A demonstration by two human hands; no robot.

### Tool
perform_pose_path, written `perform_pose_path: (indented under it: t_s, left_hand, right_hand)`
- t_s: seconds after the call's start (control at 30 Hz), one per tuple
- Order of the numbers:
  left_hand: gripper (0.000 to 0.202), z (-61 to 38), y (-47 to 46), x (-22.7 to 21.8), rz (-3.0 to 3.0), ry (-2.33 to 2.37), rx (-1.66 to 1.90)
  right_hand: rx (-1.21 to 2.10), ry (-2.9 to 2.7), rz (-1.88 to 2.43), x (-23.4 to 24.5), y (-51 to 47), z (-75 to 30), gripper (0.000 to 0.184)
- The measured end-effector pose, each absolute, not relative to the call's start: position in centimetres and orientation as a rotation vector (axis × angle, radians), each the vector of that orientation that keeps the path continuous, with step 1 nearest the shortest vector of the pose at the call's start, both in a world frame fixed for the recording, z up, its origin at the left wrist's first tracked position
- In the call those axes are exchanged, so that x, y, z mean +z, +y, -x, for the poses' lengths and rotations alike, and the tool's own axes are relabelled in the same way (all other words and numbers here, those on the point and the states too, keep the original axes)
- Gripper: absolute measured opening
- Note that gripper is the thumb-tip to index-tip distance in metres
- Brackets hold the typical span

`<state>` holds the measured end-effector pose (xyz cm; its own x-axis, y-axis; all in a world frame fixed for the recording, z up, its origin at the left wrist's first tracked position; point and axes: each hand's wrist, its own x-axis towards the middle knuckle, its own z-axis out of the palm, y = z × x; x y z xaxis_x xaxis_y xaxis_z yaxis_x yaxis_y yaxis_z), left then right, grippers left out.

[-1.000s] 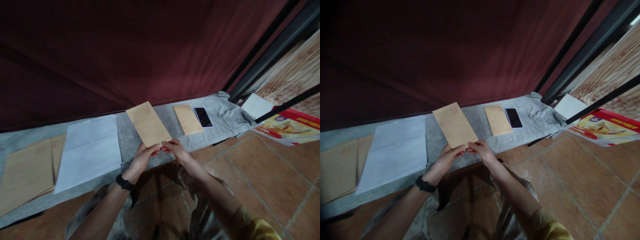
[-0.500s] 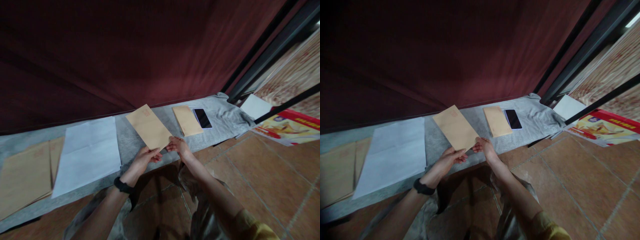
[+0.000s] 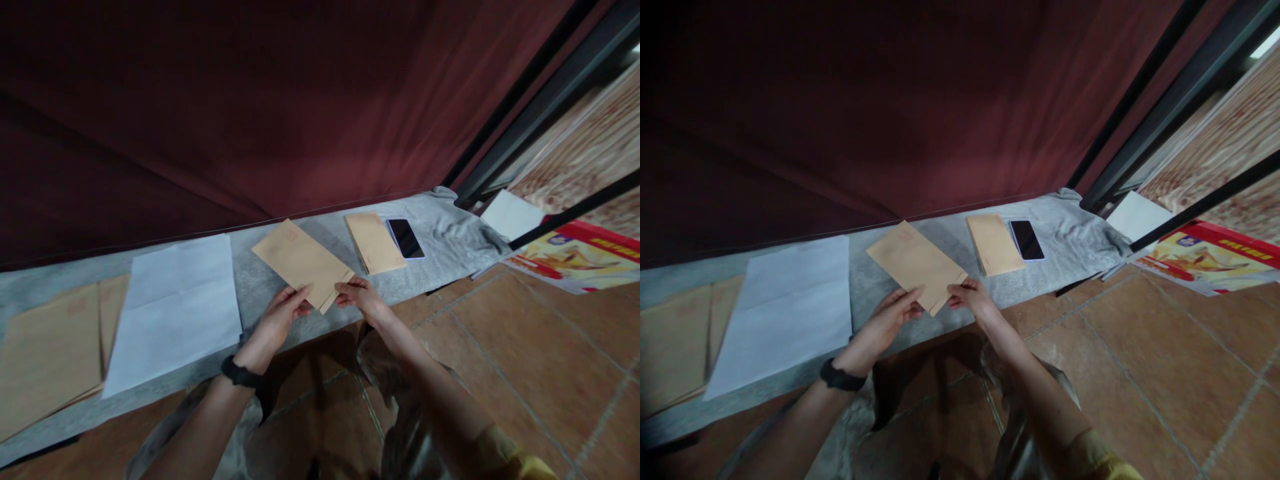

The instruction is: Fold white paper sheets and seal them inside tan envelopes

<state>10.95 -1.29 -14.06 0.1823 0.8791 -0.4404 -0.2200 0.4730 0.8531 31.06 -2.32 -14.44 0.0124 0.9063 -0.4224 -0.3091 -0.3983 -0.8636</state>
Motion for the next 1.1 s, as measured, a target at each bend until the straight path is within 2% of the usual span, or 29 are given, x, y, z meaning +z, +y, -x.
perform_pose_path:
  t_s: [0.3, 0.67, 0.8, 0.97, 1.1]
  left_hand:
    - [0.033, -6.6, 2.2, -13.2, -0.462, 1.226, 1.304]
    - [0.037, -6.6, 1.9, -13.9, -0.47, 1.303, 1.352]
    - [0.038, -6.5, 1.9, -14.1, -0.496, 1.283, 1.383]
    - [0.039, -5.5, 2.4, -13.8, -0.554, 1.346, 1.369]
    - [0.049, -4.8, 2.7, -13.9, -0.72, 1.5, 1.37]
  right_hand:
    - [1.641, -0.833, 1.389, -14.9, -2.6, -32.4, 0.025]
    - [1.54, -0.67, 1.415, -14.2, -2.4, -31.6, 0.017]
    - [1.548, -0.765, 1.376, -14.6, -2.6, -31.4, 0.021]
    - [1.377, -0.908, 1.446, -15.3, -1.8, -32.3, 0.018]
    - [1.289, -1.047, 1.479, -16.3, -1.4, -32.8, 0.021]
